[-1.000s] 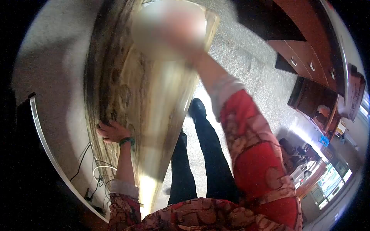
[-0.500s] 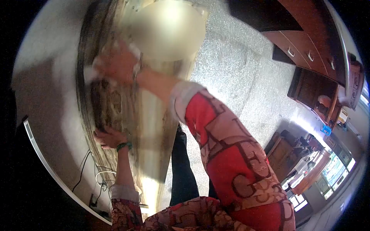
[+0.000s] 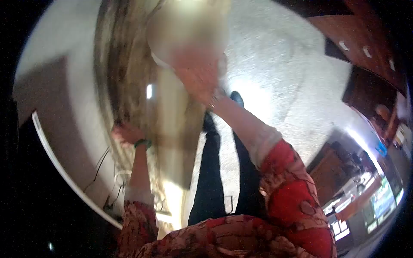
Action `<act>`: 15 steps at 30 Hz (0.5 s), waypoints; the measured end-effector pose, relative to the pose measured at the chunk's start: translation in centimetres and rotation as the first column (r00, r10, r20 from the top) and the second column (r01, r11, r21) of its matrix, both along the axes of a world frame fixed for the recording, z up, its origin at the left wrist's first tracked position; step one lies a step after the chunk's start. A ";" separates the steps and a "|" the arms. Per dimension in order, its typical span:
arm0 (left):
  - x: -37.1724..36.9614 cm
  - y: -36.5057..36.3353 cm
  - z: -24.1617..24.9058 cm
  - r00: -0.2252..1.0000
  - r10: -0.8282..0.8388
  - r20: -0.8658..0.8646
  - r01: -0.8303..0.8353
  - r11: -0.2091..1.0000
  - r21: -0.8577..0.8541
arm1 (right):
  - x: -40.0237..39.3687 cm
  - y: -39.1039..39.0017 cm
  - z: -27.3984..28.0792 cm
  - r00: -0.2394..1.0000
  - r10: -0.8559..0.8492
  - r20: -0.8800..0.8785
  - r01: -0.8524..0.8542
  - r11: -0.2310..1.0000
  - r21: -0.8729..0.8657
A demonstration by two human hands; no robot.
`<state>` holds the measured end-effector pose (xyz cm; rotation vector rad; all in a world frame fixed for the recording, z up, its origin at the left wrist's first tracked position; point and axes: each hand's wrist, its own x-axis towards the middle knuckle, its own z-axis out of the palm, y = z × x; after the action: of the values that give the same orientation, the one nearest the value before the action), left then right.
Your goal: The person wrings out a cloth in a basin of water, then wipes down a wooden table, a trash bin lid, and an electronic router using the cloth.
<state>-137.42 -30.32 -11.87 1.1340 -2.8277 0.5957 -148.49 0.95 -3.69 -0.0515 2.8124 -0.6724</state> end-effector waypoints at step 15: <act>1.3 -3.9 7.6 0.837 0.165 -0.522 0.375 0.520 0.767 | 14.6 -22.1 -2.4 0.632 0.737 -0.239 -0.771 0.627 -0.108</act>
<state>-136.10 -34.23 -4.26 0.9036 -2.5475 -1.1403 -133.84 -21.10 -6.10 -1.3223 2.4685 -0.7292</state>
